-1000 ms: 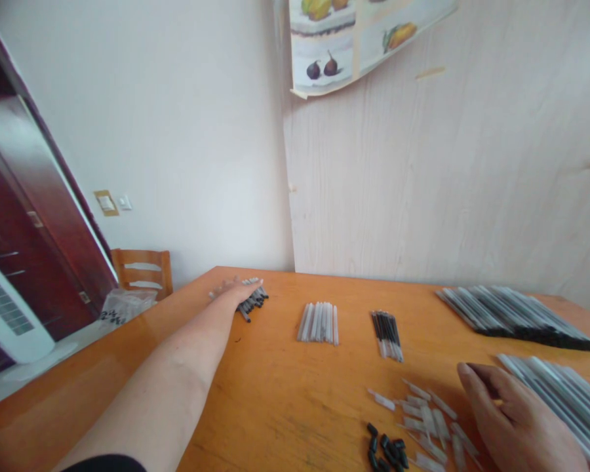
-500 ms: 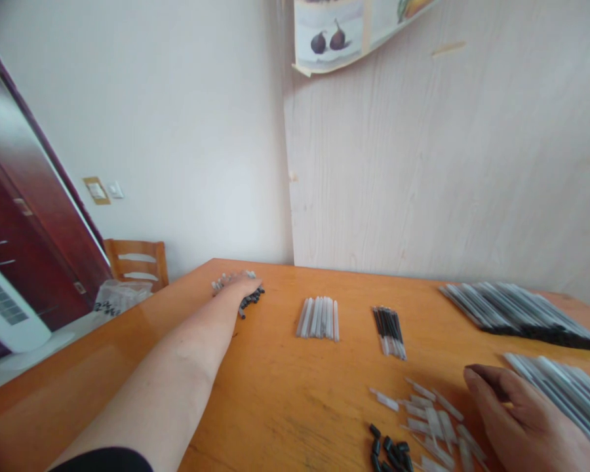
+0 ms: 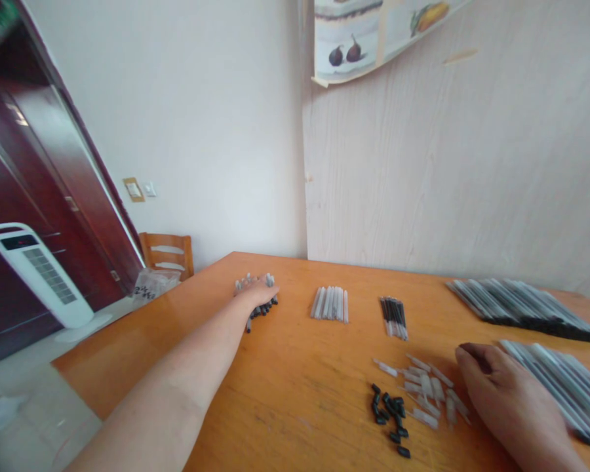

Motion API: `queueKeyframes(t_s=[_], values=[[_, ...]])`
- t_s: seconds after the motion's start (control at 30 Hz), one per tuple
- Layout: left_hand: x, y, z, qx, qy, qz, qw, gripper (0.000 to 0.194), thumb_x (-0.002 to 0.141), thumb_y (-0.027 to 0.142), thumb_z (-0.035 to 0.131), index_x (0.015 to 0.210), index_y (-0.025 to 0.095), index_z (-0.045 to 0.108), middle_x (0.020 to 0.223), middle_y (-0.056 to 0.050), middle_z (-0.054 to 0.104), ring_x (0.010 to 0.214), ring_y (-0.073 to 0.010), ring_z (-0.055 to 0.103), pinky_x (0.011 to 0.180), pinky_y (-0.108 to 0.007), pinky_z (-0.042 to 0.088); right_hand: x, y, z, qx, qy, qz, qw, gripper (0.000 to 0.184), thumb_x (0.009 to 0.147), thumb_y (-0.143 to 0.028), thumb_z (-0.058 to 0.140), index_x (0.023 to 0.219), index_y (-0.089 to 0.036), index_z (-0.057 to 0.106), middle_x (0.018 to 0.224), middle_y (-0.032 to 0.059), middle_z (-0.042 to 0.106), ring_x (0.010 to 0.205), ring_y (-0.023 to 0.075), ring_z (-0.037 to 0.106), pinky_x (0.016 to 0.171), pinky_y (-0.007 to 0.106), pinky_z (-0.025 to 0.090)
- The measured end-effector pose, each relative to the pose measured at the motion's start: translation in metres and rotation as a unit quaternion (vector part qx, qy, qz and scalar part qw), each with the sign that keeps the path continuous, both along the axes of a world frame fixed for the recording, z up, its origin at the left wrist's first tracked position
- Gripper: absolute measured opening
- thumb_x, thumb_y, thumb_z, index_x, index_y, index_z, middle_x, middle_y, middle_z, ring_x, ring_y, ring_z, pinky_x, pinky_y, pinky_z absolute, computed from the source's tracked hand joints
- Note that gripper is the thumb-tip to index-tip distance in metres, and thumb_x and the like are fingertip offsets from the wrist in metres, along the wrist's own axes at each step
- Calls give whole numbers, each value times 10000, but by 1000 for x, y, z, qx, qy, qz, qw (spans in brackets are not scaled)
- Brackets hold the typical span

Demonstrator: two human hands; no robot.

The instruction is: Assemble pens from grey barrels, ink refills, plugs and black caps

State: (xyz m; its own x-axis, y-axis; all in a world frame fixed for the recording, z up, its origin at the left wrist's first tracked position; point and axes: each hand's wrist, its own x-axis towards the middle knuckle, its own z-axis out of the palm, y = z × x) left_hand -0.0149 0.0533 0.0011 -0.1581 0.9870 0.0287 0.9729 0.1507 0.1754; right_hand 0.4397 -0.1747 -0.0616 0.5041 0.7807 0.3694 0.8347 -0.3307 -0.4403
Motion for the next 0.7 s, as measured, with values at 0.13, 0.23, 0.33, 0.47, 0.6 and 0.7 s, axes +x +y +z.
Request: queueKeyframes(t_s=[0.13,0.23,0.33,0.47,0.6,0.7], values=[[-4,-34,-4,0,16,-50,999,747,735,629,459,1429,365,378,1536,-85,336,1406,-427,219,1007,-653,264,-12,-5,15,-41,-7,24,999,396,823,-602,387,928,-311,635,1058,106,692,982,327,643,759,422,494],[-7,-59,-6,2,25,-92,995,735,734,647,460,1410,364,403,1521,-78,364,1401,-411,243,1040,-610,256,-20,-7,25,-57,-15,20,998,457,858,-564,358,1022,-256,652,1126,120,669,1031,333,624,768,409,469],[-12,-80,-5,5,33,-144,989,745,747,644,464,1433,368,373,1552,-57,309,1422,-378,216,1084,-559,220,-27,-8,33,-62,-11,15,998,464,864,-528,370,1055,-221,660,1120,130,669,1024,326,622,757,387,447],[-22,-100,-2,9,42,-203,978,779,768,670,448,1472,360,320,1589,-40,210,1441,-329,197,1126,-471,177,-33,-10,39,-51,-11,11,999,462,865,-493,389,1080,-191,665,1093,147,673,1019,310,612,748,364,420],[-27,-110,1,19,39,-228,973,800,788,704,410,1488,333,298,1585,-40,219,1443,-295,210,1133,-422,179,-36,-12,43,-52,-5,15,998,462,865,-470,403,1100,-177,672,1081,168,666,996,301,602,734,357,404],[-26,-114,2,36,33,-237,970,814,806,714,383,1497,295,286,1574,-54,255,1441,-269,224,1138,-392,170,-39,-13,46,-55,0,17,998,472,872,-477,394,1132,-188,661,1112,166,653,1002,293,585,740,355,396]])
